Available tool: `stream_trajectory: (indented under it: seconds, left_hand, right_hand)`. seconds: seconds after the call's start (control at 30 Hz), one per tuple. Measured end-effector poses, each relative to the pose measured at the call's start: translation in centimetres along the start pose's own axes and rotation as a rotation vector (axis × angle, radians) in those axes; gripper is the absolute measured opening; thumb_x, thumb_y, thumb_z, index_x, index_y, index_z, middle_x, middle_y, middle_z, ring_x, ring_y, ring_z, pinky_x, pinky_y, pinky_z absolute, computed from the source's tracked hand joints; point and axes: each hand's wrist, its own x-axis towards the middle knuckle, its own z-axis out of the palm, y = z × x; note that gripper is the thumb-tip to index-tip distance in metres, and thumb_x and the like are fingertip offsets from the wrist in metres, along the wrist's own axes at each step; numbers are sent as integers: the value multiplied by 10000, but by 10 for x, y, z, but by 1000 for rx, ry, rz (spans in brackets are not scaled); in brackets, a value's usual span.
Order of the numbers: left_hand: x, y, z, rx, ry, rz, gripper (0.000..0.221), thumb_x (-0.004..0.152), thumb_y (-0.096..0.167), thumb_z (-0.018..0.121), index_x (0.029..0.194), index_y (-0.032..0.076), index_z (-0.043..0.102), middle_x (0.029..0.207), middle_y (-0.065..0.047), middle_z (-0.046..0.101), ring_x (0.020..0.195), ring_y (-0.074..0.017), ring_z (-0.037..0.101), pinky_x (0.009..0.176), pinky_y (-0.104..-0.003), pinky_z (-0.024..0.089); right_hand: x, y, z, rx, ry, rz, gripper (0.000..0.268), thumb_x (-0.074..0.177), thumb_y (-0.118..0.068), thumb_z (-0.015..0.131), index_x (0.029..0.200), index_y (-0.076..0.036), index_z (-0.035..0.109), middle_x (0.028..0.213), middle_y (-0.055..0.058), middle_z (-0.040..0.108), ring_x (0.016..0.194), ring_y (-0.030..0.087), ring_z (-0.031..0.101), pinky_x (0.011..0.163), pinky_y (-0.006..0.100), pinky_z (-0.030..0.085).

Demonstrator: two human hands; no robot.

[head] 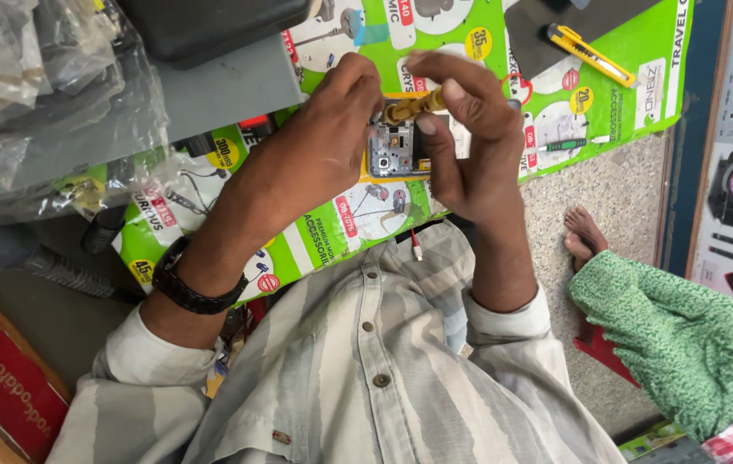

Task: The person uses a yellow utility knife to carefully scrape and pry at the internal components of a disassembled smartphone. They work on the area around the battery and motherboard, occasionally lifting small parts or wires with the tool. The task involves precise manipulation of the device's internal hardware.

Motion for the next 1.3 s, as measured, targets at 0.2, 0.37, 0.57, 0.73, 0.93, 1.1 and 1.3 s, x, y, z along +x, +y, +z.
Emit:
stream_trajectory:
  seconds: [0.2,0.37,0.57,0.73,0.93,1.1,1.3]
  left_hand:
    - [6,4,6,148,83,39,88,870,-79,617,952,-86,649,1162,-195,586,1090,-375,635,945,-443,538]
    - [8,10,5,249,64,16,70,884,-79,596,929,-92,648,1130,-180,590,1084,-354,648,938,-447,550]
    - [9,18,10,431,98,29,111,893,-44,592,974,-106,635,1105,-160,540,1045,-324,620,889,-442,565]
    - [7,16,18,572,69,10,176,898,-10,585,1035,-119,605,1080,-178,527,957,-327,624,774,-442,569]
    - [9,9,31,568,15,-99,122,968,3,551,1024,-105,549,1144,-211,501,924,-323,637,702,-412,594]
    - [6,2,36,591,55,-91,136,950,-1,546,1034,-107,543,1188,-221,489,971,-334,634,718,-397,602]
    - [1,-6,37,518,72,-66,181,959,-11,546,1097,-125,519,1207,-233,471,1047,-360,606,832,-432,587]
  right_hand:
    - [-4,-1,-2,-142,73,-5,530,1009,62,821,1372,-108,475,1178,213,678,974,264,744,815,333,613]
    - [-5,3,-7,-160,98,-87,406,916,-1,875,1200,-64,591,998,159,690,850,259,732,684,342,587]
    - [-3,-3,-10,-221,133,-140,369,897,-50,931,1098,-47,622,952,140,688,808,253,721,666,351,569]
    - [4,-9,-10,-125,70,-110,269,926,15,827,1099,-2,622,993,192,702,883,305,721,724,383,597]
    - [8,-11,-12,-162,59,-116,311,894,18,856,1118,-21,643,991,191,710,904,303,738,749,381,599]
    - [7,-8,-10,12,0,-42,278,1030,113,761,1208,-45,617,1128,168,735,1024,258,782,765,307,653]
    - [3,-7,-7,-17,-28,-86,313,986,94,776,1207,-47,604,1113,182,708,994,276,749,769,333,619]
